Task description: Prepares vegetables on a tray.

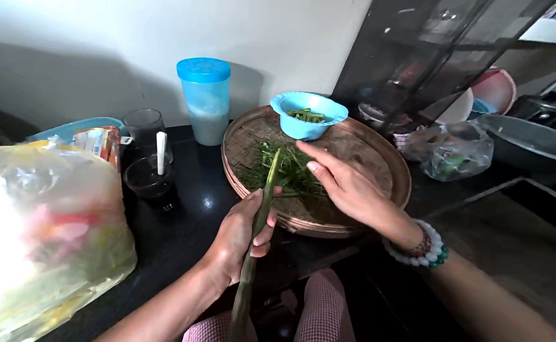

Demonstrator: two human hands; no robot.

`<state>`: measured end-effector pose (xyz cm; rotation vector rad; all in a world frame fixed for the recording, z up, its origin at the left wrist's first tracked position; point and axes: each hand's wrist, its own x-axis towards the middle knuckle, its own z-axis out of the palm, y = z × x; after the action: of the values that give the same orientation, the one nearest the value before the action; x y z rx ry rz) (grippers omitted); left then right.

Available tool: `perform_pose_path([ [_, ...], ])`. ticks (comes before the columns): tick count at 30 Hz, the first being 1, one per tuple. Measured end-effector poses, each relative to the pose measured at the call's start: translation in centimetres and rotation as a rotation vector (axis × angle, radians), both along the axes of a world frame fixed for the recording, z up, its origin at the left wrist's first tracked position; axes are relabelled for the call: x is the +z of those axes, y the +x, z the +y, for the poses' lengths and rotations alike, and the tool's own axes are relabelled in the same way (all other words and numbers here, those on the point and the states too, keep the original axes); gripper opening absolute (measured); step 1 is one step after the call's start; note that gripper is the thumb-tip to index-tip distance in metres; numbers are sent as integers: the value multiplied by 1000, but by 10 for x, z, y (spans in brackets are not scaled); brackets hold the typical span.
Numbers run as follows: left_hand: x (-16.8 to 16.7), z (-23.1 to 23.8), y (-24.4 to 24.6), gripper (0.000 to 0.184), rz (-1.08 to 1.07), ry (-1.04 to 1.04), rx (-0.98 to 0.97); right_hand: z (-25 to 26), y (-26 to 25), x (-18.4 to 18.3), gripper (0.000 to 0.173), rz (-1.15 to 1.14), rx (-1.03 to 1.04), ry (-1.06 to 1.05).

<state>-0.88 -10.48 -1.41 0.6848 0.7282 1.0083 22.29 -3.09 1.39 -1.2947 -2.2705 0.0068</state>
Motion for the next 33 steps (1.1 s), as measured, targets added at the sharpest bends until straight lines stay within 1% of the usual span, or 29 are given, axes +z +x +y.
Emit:
perform_pose_path([
  [3, 2, 0, 2, 38, -17, 10, 7, -25, -17, -12, 43, -27, 137, 52],
  [6, 3, -1, 3, 34, -53, 26, 8, -30, -24, -25, 42, -80, 170, 166],
  [8, 3, -2, 3, 34, -64, 31, 5, -24, -23, -23, 41, -97, 152, 221],
  [11, 4, -3, 2, 34, -61, 43, -11, -13, -21, -17, 41, -95, 131, 231],
  [14, 0, -3, 1, 42, -57, 51, -49, 7, -14, -14, 40, -58, 66, 169],
  [18, -2, -6, 2, 42, -21, 40, -52, 24, -6, -8, 37, -88, -37, 72],
  [20, -1, -8, 0, 43, -60, 36, -64, 33, 4, -6, 37, -57, -87, 72],
  [21, 1, -6, -1, 41, -94, 32, -62, 34, 6, -3, 38, -32, -73, 81],
  [24, 5, -4, 0, 37, -101, 13, -19, 8, -3, -1, 40, 21, 54, 75],
  [28, 5, -3, 1, 40, -90, -6, 10, -28, -25, -18, 39, -20, 180, 132],
  [30, 4, -3, 0, 40, -138, -43, -5, -28, -28, -26, 40, -47, 183, 165],
  [33, 6, -1, -2, 41, -171, -70, -28, -21, -29, -24, 40, -47, 168, 202],
])
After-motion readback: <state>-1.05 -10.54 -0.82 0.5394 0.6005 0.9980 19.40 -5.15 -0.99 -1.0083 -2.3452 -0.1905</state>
